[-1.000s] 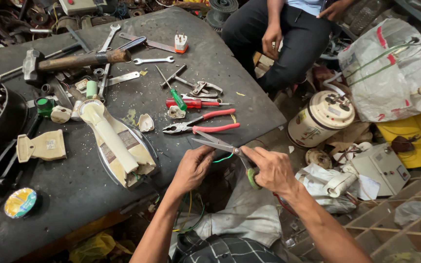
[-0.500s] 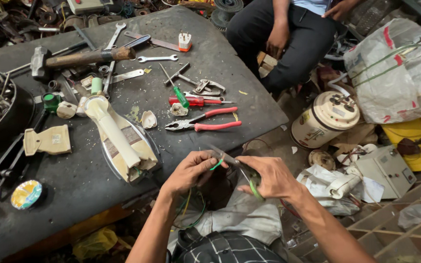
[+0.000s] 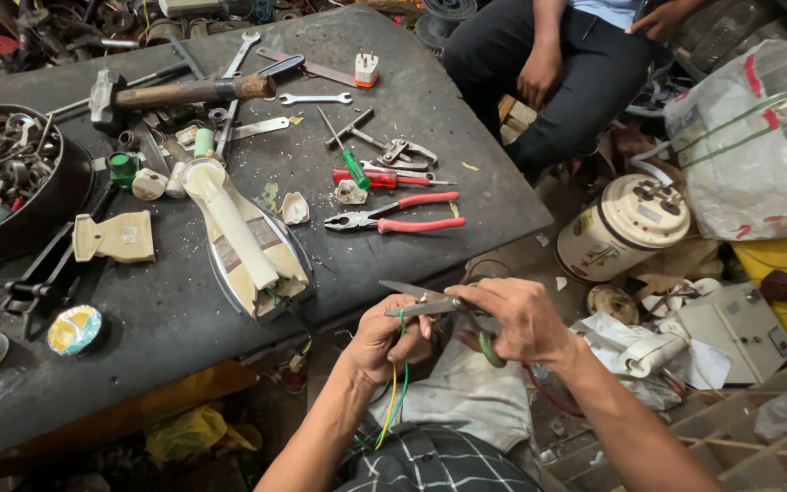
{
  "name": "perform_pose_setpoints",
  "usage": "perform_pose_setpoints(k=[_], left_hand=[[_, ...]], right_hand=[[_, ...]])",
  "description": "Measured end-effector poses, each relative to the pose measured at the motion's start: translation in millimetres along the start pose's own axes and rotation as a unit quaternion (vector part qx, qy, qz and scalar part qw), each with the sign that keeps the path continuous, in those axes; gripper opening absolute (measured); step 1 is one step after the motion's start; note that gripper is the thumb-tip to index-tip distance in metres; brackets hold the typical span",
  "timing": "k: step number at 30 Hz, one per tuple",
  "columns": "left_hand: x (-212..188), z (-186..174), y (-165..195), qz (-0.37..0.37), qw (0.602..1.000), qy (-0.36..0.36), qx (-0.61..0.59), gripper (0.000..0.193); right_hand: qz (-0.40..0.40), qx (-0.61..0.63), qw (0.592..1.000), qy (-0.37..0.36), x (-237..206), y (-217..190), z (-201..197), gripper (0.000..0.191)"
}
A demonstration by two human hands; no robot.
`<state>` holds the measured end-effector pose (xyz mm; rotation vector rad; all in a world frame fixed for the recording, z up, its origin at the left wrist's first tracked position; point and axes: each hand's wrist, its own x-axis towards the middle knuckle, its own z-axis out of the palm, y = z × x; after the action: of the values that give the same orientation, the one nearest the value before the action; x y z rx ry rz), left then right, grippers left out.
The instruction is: The person works on a disassembled electrical cord and plug. They use a screwdriver to tighten terminal screws, scissors to trim wire ends, and pliers to strip insulation, then reinsert the wires into the plug and secure them.
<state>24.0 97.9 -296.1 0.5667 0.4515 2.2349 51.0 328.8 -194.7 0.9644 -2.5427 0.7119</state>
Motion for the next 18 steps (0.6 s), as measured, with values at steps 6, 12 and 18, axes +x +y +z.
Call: perform_pose_setpoints(k=[6,12,18], left_hand=[[-6,1,-17,0.010,0.999,-0.023,-0.037,0.039],[-8,10,-29,0.003,0.998,-0.027,-0.051,0.045],[-12,15,-34,0.017,0.999,-0.025,-0.034,0.038]], right_hand=[[-0.060,-0.067,0.996,0.020,5,-1,-11,0.054],[-0.114,-0.094,0.989,0.029,11,2,-20,0.053],[-0.136,-0.130,0.982,0.029,4,10,-30,0.061]])
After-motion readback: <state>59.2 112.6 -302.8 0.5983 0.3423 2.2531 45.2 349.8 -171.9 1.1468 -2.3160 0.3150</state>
